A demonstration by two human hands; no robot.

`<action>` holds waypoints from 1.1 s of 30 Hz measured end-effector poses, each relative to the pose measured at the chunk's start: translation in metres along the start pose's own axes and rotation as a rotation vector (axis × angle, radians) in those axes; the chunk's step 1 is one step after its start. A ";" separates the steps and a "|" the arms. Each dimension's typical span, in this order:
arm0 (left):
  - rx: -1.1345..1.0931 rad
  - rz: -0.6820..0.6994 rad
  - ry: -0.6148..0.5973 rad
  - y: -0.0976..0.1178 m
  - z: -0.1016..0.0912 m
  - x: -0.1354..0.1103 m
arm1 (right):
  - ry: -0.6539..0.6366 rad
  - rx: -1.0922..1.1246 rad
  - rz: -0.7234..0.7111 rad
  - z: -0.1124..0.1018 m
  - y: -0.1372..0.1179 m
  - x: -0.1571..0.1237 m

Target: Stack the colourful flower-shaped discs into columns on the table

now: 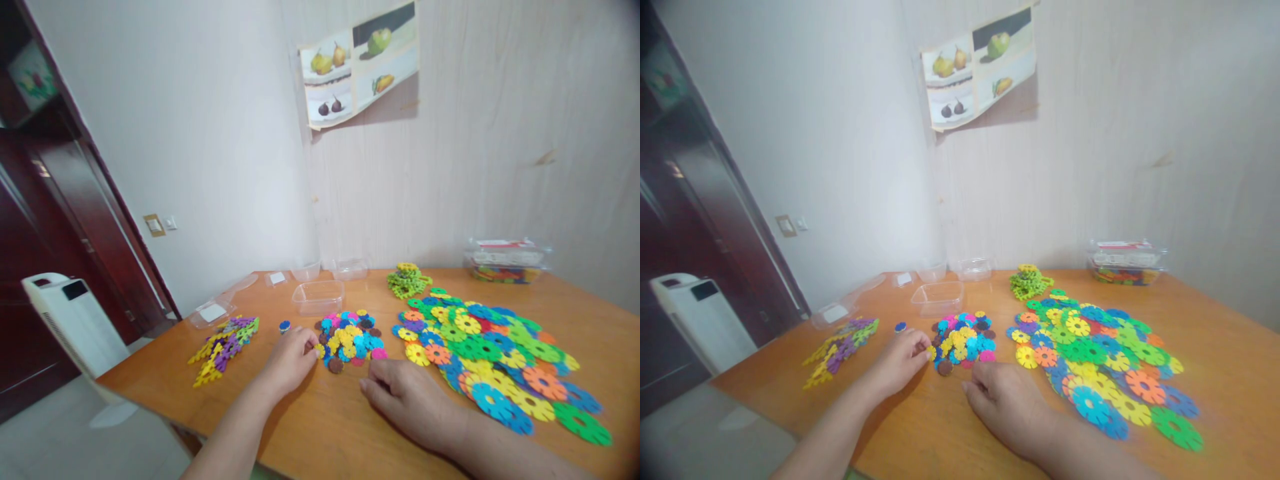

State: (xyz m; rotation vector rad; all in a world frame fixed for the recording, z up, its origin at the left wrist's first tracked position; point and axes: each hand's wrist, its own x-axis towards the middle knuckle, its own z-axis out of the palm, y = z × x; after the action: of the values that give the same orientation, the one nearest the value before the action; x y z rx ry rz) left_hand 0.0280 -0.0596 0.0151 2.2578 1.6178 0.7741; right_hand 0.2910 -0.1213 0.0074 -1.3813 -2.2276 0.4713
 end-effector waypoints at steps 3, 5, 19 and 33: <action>-0.199 -0.116 0.053 -0.004 -0.006 -0.003 | -0.005 -0.003 -0.001 0.000 0.000 0.000; -0.281 -0.215 0.141 -0.006 -0.014 -0.008 | -0.008 -0.009 -0.002 0.000 0.001 -0.001; -0.109 -0.487 0.362 -0.036 -0.018 -0.023 | -0.017 -0.017 -0.001 0.000 0.001 -0.002; 0.015 -0.037 0.175 0.011 -0.006 -0.022 | -0.033 -0.024 -0.007 -0.003 -0.002 -0.003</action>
State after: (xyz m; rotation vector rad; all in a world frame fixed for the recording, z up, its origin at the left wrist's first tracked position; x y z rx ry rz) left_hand 0.0286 -0.0843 0.0194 2.2175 1.7407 0.9777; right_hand 0.2924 -0.1249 0.0098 -1.3868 -2.2709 0.4686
